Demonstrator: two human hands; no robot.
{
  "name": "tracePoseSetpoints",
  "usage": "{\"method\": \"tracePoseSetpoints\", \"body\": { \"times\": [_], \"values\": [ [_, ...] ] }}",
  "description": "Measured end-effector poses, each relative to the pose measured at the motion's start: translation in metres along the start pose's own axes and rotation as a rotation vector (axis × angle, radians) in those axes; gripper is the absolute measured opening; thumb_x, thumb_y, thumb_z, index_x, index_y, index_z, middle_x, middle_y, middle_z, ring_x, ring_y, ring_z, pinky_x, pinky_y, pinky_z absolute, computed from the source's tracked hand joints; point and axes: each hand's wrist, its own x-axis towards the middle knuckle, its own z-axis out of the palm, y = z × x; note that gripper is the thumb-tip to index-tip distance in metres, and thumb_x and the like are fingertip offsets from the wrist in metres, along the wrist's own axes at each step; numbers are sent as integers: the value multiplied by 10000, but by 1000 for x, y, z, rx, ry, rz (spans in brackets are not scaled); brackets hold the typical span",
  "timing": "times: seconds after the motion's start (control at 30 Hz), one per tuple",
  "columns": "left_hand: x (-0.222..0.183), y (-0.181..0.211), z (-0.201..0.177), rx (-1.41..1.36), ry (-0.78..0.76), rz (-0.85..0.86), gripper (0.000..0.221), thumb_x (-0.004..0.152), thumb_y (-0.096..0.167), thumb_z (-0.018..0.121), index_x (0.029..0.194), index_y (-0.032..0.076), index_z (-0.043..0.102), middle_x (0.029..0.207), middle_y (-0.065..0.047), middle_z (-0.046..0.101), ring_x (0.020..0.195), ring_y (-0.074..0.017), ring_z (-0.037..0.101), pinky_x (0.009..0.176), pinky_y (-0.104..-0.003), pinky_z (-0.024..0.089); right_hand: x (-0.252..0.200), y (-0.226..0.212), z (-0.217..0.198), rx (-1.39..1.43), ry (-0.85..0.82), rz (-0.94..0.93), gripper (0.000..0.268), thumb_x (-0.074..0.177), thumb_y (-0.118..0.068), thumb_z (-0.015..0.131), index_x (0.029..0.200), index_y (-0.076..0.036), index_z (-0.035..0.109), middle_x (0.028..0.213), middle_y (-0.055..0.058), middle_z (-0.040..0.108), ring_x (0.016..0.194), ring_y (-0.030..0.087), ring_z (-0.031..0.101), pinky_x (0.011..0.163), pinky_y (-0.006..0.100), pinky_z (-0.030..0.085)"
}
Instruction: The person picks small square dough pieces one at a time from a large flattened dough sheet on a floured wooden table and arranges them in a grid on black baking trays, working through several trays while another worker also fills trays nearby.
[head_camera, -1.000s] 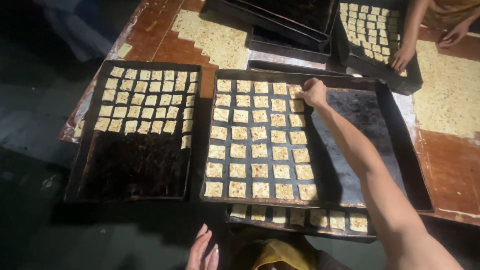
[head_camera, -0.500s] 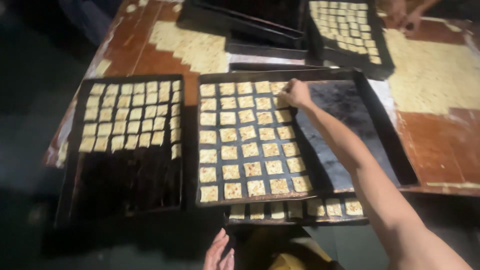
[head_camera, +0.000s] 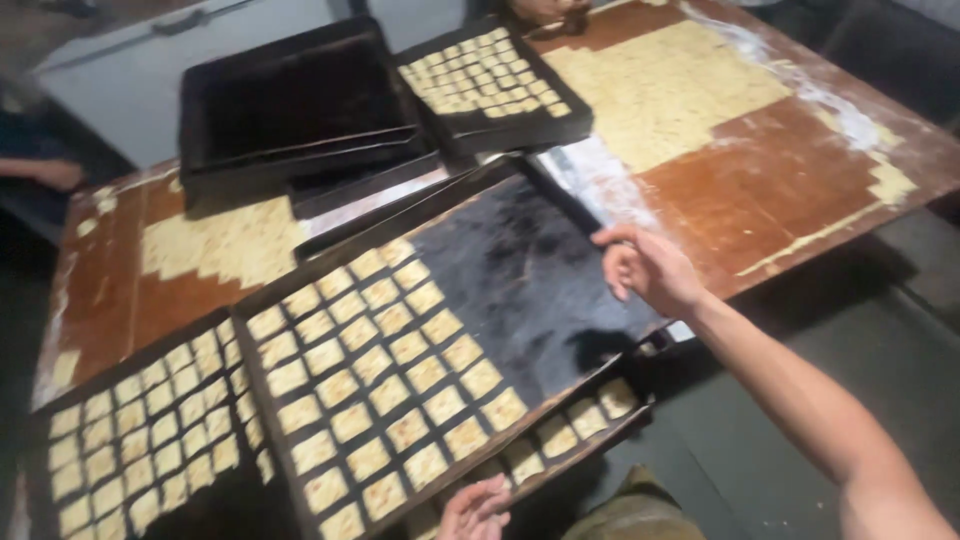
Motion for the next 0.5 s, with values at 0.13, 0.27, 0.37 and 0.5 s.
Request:
{"method": "tracePoseSetpoints", "body": {
  "times": [0.13, 0.27, 0.37, 0.5],
  "values": [
    [60, 84, 80, 116, 48, 201, 475, 907, -21, 670, 1367, -30, 552, 1305, -232, 664, 1200, -294, 650, 1006, -448, 532, -137, -2, -103, -202, 463, 6, 507, 1127, -425, 396, 1341, -2, 575, 798, 115, 612, 641, 190, 549, 587, 297, 430],
    [122, 218, 196, 723, 291, 79, 341, 892, 94, 700, 1228, 38, 690, 1167, -47, 769, 1095, -106, 660, 977, -262, 497, -282, 19, -186, 298, 582, -89, 606, 1157, -534, 353, 1354, -22, 612, 782, 52, 624, 693, 173, 582, 622, 302, 475],
    [185, 228, 194, 870, 363, 158, 377, 927, 232, 747, 1262, 78, 667, 1169, -48, 749, 1059, -101, 670, 919, -278, 512, -369, 61, -230, 252, 966, 58, 576, 1151, -566, 373, 1263, -68, 640, 882, 20, 680, 722, 151, 600, 634, 318, 467],
    [266, 226, 127, 1228, 581, 320, 355, 961, 248, 746, 1192, -18, 696, 1052, -157, 742, 953, -200, 701, 808, -359, 541, -478, 154, -301, 409, 1019, 262, 589, 1127, -592, 368, 1263, -87, 639, 863, -1, 684, 741, 123, 607, 642, 302, 479]
  ]
}}
